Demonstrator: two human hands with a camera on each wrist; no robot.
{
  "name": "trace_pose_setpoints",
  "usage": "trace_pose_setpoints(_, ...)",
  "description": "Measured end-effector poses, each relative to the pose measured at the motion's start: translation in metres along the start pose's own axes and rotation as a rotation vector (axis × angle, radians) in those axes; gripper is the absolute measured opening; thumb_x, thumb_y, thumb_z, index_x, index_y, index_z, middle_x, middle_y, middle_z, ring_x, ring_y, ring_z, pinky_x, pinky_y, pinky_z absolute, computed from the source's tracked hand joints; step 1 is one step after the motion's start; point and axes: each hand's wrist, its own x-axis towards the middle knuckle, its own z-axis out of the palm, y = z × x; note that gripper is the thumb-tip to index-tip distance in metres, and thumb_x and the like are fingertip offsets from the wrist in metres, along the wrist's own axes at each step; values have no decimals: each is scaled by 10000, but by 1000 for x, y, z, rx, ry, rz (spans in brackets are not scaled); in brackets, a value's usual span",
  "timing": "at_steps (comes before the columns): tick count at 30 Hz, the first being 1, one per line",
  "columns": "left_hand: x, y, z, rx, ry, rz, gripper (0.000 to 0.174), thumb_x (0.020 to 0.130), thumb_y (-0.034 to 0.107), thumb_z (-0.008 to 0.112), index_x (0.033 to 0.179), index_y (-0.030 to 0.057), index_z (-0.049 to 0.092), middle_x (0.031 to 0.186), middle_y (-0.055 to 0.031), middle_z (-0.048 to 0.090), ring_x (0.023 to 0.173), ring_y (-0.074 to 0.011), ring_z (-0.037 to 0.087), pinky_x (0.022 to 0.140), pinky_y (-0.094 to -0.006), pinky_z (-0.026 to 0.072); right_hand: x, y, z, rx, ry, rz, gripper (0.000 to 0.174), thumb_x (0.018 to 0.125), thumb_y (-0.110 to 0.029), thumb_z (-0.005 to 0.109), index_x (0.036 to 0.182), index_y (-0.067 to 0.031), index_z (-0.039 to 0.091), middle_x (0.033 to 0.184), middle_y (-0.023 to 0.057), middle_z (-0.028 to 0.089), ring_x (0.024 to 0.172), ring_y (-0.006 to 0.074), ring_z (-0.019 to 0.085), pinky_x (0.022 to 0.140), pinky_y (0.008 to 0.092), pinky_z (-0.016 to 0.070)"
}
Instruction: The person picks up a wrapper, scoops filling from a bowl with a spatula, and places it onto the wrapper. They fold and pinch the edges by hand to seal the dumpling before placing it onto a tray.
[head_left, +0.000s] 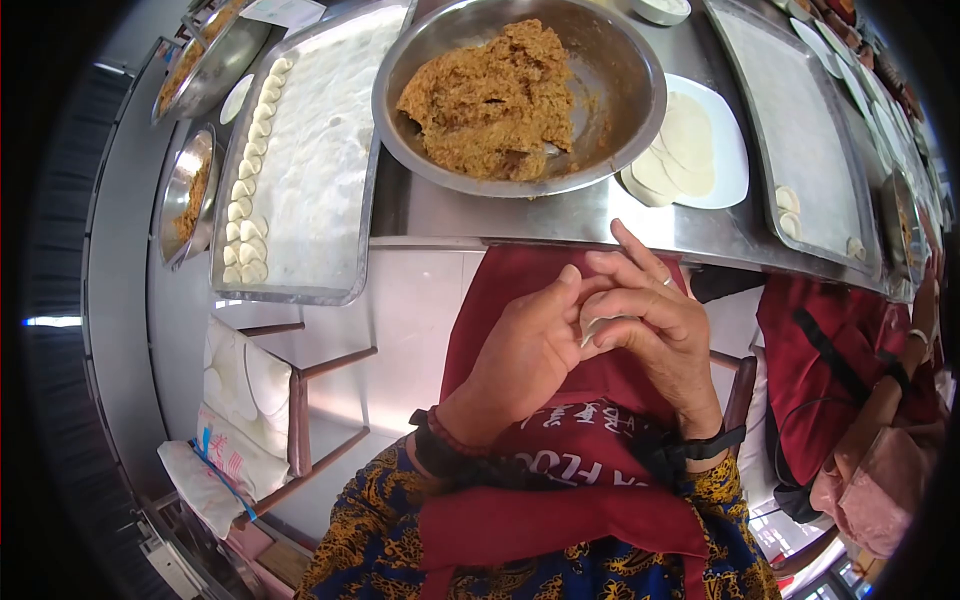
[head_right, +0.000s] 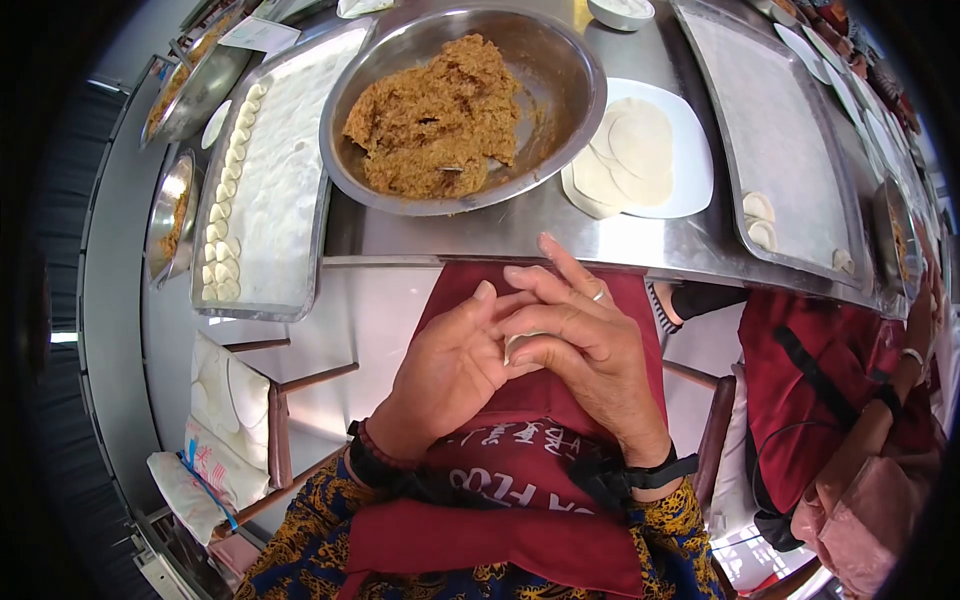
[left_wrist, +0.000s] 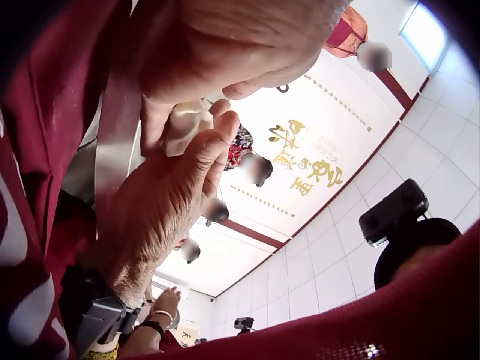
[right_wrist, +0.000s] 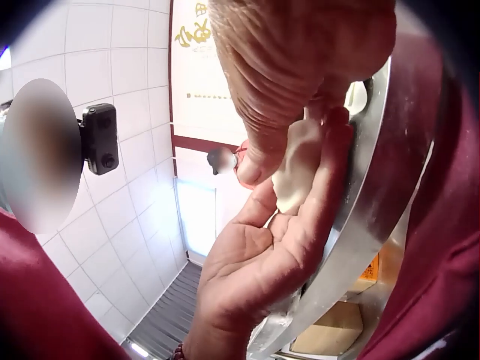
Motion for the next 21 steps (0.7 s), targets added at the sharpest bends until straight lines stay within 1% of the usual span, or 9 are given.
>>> trace_pose_setpoints(1, 0, 1, 2, -2, 1, -2, 413, 1078, 295, 331, 1292, -14, 502, 1237, -88, 565, 1171, -164, 541, 1038, -363, 423, 0, 1, 0, 0, 0, 3, 141, 800, -158, 729, 923, -90, 738, 1177, 69, 696, 1379, 308, 431, 1100, 447, 325)
trace_pose_setpoints(3, -1, 4, 8, 127, 36, -70, 521, 1069, 390, 281, 1354, -17, 437, 1321, -144, 525, 1252, -230, 502, 1093, -431, 378, -1, 4, 0, -1, -57, 0, 138, 809, -184, 725, 912, -93, 739, 1189, 75, 690, 1377, 307, 432, 1102, 446, 324)
trace_pose_setpoints(4, -1, 5, 9, 125, 37, -70, 521, 1069, 390, 281, 1354, -17, 437, 1321, -144, 525, 1252, -230, 502, 1093, -431, 378, -2, 8, -1, -1, -59, 2, 138, 809, -184, 725, 912, -93, 739, 1189, 75, 690, 1377, 307, 432, 1102, 446, 324)
trace_pose_setpoints(6, -1, 6, 9, 127, -34, -79, 538, 1067, 408, 281, 1358, -20, 428, 1326, -148, 521, 1240, -235, 509, 1088, -438, 385, -3, 15, -4, -57, -142, -21, 138, 817, -200, 719, 907, -96, 734, 1208, 78, 681, 1383, 311, 422, 1107, 449, 316)
trace_pose_setpoints(10, -2, 8, 3, 113, -32, -93, 529, 1070, 406, 277, 1364, -7, 428, 1332, -141, 518, 1232, -229, 516, 1069, -423, 401, -3, 5, 0, -28, -128, 34, 135, 816, -204, 726, 893, -93, 726, 1224, 77, 672, 1389, 313, 413, 1102, 460, 315)
trace_pose_setpoints(13, -3, 8, -7, 67, -50, -145, 511, 1074, 391, 269, 1370, 6, 427, 1336, -132, 519, 1221, -220, 523, 1041, -407, 420, -1, -2, 1, -58, -129, 44, 134, 794, -207, 739, 874, -103, 716, 1278, 68, 643, 1393, 320, 406, 1093, 471, 320)
trace_pose_setpoints(15, -4, 8, -3, 102, 24, -134, 504, 1076, 385, 267, 1377, 12, 425, 1346, -127, 518, 1217, -214, 525, 1018, -395, 433, 1, -5, -2, -155, -258, 15, 172, 716, -176, 789, 846, -80, 730, 1311, 71, 621, 1424, 346, 346, 1125, 469, 302)
trace_pose_setpoints(18, -4, 5, -9, 140, -14, -189, 514, 1075, 393, 272, 1388, 10, 411, 1368, -130, 504, 1222, -216, 521, 1020, -399, 432, -2, -1, -2, -177, -297, -47, 160, 711, -158, 790, 833, -73, 730, 1268, 72, 644, 1419, 361, 352, 1121, 483, 287)
trace_pose_setpoints(21, -5, 5, -4, 117, 19, -209, 531, 1073, 402, 275, 1403, 3, 395, 1396, -137, 481, 1249, -223, 507, 1037, -408, 423, -1, 0, -4, -152, -351, -25, 147, 717, -132, 782, 838, -68, 730, 1230, 79, 664, 1412, 370, 361, 1129, 488, 262)
